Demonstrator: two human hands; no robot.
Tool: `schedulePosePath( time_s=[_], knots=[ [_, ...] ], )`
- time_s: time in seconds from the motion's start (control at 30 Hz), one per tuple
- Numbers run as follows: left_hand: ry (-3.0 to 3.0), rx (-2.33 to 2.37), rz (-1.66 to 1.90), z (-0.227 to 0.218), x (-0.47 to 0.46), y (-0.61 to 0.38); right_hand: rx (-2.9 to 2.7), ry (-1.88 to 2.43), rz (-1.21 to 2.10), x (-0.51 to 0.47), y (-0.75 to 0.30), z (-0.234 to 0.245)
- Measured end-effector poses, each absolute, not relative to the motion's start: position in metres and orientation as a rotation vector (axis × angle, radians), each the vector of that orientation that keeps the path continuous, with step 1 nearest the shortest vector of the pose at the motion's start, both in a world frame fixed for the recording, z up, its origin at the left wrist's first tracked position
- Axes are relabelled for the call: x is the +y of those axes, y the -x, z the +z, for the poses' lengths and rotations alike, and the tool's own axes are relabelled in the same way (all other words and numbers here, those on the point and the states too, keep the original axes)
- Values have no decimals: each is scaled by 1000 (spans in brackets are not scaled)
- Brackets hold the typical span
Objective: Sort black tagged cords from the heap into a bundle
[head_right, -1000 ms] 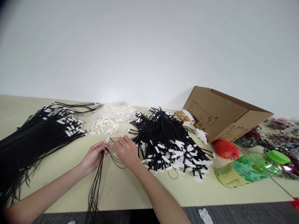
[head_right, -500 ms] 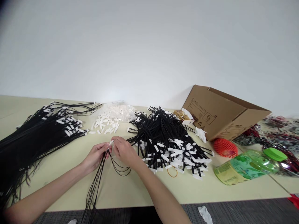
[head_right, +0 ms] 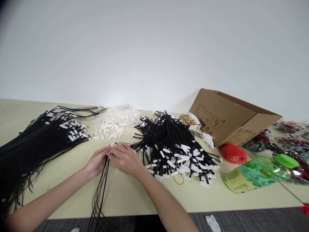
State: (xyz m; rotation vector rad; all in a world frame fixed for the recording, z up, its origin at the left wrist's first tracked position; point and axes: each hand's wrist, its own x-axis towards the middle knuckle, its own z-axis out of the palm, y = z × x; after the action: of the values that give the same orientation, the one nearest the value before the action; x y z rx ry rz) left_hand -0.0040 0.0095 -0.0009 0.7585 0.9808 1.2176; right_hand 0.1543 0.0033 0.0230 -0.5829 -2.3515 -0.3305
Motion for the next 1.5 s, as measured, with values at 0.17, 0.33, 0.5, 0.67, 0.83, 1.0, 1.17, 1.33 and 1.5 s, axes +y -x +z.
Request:
schedulePosePath(
  time_s=[0.17, 0.33, 0.5, 0.67, 0.83, 1.0, 1.17, 1.33, 1.5],
  knots=[
    [-759, 1014, 1210, 0, 8, 3, -2387, 522, -337, 6, -151, 16],
    [-737, 1008, 1225, 1, 9, 3, -2406, 487, -407, 6, -149, 9],
    [-696, 1035, 1238, -2, 9, 4, -2349, 467, -404, 6, -148, 5],
    [-627, 965, 1235, 1, 11, 3, -2089, 517, 114, 3, -142, 9],
    [-565, 945, 1249, 9, 12, 5, -1343, 614, 1055, 3, -152, 36],
    [-649, 971, 1287, 5, 12, 9, -781, 613, 988, 18, -193, 64],
    [-722, 1017, 1323, 3, 13, 10, -977, 857, 470, 23, -207, 66],
    [-754, 1030, 1307, 7, 9, 8, -1600, 941, 166, 8, -170, 47],
    [-819, 1014, 1302, 12, 3, 4, -1816, 1011, 39, 0, -145, 26]
  ],
)
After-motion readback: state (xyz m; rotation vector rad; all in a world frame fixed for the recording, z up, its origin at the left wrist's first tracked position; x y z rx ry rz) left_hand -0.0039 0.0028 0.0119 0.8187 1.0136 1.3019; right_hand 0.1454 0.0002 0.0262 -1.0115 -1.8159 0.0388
